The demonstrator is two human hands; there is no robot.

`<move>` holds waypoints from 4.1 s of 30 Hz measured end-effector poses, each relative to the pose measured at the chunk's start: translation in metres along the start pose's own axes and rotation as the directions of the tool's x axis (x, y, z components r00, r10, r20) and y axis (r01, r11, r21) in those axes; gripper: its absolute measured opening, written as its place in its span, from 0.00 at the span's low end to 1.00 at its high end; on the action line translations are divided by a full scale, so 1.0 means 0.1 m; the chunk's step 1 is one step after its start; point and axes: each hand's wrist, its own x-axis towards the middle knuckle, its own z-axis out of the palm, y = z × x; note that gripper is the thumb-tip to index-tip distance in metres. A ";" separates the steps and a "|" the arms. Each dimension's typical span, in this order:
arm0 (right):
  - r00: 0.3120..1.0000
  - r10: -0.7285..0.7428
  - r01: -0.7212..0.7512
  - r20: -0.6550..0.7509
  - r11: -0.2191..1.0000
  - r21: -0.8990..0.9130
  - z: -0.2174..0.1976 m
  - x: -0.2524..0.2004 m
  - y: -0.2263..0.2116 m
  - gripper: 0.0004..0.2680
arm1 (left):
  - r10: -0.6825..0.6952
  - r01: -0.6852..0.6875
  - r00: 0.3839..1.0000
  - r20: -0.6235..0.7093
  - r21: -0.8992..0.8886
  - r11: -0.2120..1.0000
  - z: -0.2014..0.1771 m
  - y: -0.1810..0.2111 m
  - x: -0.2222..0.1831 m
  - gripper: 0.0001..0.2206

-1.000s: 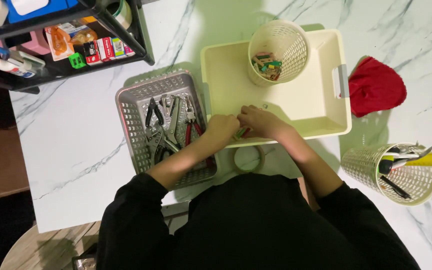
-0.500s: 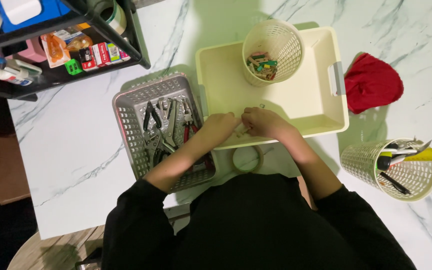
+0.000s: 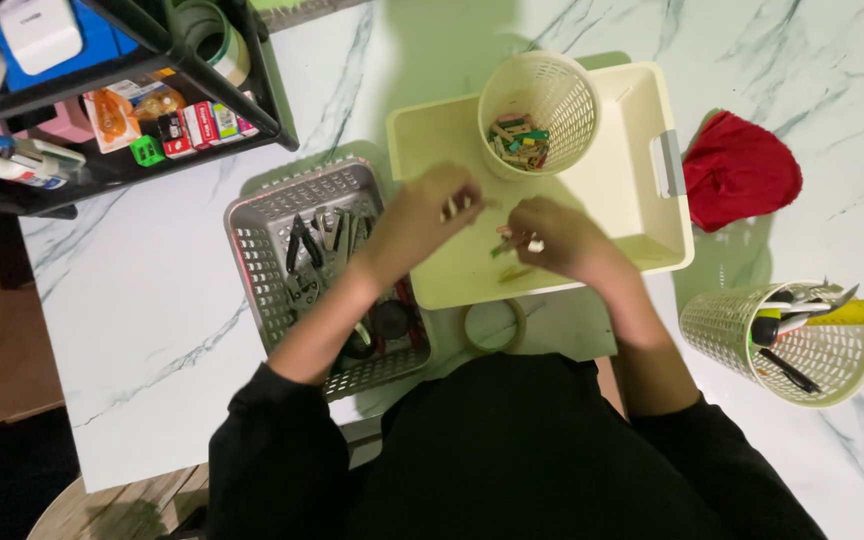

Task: Sorting small office supplies like clips and organizing photo paper boxes on shelves.

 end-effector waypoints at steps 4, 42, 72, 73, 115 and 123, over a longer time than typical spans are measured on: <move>0.979 0.021 -0.009 -0.205 0.998 0.057 -0.48 -0.09 -0.43 0.07 | 0.054 -0.059 0.990 -0.133 -0.033 0.998 -0.03 0.00 0.36 0.05; 0.963 0.242 -0.201 0.122 0.940 -0.276 0.45 0.06 0.62 0.28 | -0.291 0.170 0.906 0.308 0.366 0.915 1.47 -0.96 0.29 0.37; 0.995 0.094 -0.099 -0.034 0.966 -0.238 0.77 0.11 0.86 0.10 | -0.152 0.073 0.966 0.208 0.346 0.935 1.68 -1.41 0.13 0.16; 0.995 0.093 -0.099 -0.036 0.966 -0.239 0.78 0.11 0.86 0.10 | -0.151 0.072 0.967 0.207 0.346 0.935 1.69 -1.42 0.12 0.16; 0.914 0.108 -0.071 -0.391 0.992 0.109 -0.58 0.11 -0.44 0.07 | 0.113 -0.110 0.993 -0.018 0.116 0.987 0.24 0.15 0.50 0.06; 0.842 0.031 -0.074 -0.539 0.996 -0.058 -0.60 0.47 -0.19 0.07 | 0.126 -0.108 0.976 -0.177 0.105 0.989 0.21 -0.02 0.83 0.11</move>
